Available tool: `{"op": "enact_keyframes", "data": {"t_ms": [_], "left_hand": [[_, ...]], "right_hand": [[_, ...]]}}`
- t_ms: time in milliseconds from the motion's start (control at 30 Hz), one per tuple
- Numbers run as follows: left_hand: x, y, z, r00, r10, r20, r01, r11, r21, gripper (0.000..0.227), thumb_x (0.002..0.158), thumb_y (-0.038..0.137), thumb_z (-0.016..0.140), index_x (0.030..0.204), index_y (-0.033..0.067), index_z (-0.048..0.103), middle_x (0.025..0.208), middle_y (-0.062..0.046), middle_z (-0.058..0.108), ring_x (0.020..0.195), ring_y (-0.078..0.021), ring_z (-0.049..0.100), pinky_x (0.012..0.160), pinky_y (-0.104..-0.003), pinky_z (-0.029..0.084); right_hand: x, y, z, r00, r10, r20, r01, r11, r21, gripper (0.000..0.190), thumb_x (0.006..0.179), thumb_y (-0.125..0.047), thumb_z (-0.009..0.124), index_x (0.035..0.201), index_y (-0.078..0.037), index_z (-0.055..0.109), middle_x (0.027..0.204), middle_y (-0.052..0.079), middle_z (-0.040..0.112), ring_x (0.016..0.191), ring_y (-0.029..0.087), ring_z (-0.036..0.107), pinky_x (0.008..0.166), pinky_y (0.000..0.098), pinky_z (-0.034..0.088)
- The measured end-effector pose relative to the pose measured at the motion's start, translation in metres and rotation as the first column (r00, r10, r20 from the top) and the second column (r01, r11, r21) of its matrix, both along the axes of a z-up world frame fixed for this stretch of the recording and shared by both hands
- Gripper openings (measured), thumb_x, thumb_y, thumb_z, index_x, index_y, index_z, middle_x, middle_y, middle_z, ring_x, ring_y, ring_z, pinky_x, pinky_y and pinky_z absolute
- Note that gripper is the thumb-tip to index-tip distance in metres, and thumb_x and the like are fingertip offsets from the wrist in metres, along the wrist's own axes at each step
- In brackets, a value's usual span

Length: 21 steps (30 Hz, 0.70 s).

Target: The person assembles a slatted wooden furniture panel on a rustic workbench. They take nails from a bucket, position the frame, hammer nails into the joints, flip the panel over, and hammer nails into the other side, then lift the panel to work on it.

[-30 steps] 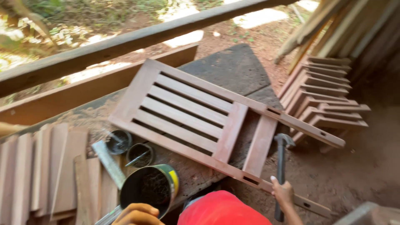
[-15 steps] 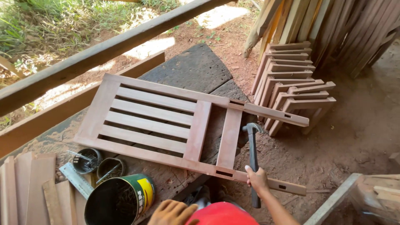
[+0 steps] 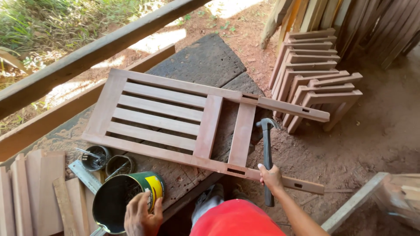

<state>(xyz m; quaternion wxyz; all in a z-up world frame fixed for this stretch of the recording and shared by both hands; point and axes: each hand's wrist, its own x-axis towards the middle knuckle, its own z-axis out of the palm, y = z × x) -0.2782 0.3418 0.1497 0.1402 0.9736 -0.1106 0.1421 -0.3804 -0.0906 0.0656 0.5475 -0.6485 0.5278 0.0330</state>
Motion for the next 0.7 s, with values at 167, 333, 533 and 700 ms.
{"op": "enact_keyframes", "data": {"t_ms": [167, 333, 533, 700], "left_hand": [[0.001, 0.01, -0.02, 0.912, 0.32, -0.255, -0.237, 0.921, 0.309, 0.076, 0.076, 0.053, 0.075, 0.141, 0.015, 0.063, 0.11, -0.005, 0.079, 0.088, -0.0238, 0.078, 0.079, -0.035, 0.06], [0.004, 0.027, -0.042, 0.962, 0.214, -0.17, -0.164, 0.949, 0.269, 0.029, 0.079, 0.038, 0.079, 0.102, 0.0205, 0.081, 0.082, 0.002, 0.076, 0.07, -0.0191, 0.072, 0.064, -0.03, 0.056], [-0.001, 0.1, -0.104, 0.979, 0.046, -0.2, -0.041, 0.999, 0.028, 0.032, 0.068, 0.028, 0.086, 0.097, 0.0182, 0.083, 0.085, 0.002, 0.078, 0.072, -0.0213, 0.073, 0.072, -0.03, 0.057], [0.002, 0.083, -0.066, 0.973, 0.049, -0.224, -0.042, 0.998, 0.037, 0.026, 0.068, 0.025, 0.084, 0.093, 0.0175, 0.083, 0.082, 0.002, 0.078, 0.073, -0.02, 0.074, 0.071, -0.029, 0.058]], "right_hand": [[-0.003, -0.002, -0.01, 0.998, -0.016, 0.053, 0.016, 1.0, -0.013, 0.029, 0.094, -0.022, 0.066, 0.078, 0.001, 0.058, 0.057, 0.009, 0.057, 0.04, 0.02, 0.054, 0.039, 0.0332, 0.043], [0.004, -0.001, 0.005, 1.0, -0.013, -0.004, 0.013, 1.0, 0.005, 0.027, 0.096, -0.022, 0.065, 0.083, 0.0, 0.058, 0.06, 0.008, 0.058, 0.043, 0.019, 0.055, 0.04, 0.0328, 0.045], [0.004, -0.001, 0.01, 1.0, 0.012, -0.025, -0.012, 1.0, -0.003, 0.025, 0.098, -0.023, 0.064, 0.086, -0.002, 0.057, 0.059, 0.006, 0.058, 0.042, 0.017, 0.056, 0.04, 0.0306, 0.046], [0.006, 0.001, 0.009, 1.0, -0.006, -0.004, 0.006, 1.0, 0.008, 0.024, 0.097, -0.021, 0.065, 0.088, 0.0, 0.058, 0.062, 0.007, 0.059, 0.043, 0.017, 0.056, 0.039, 0.0309, 0.045]]}}
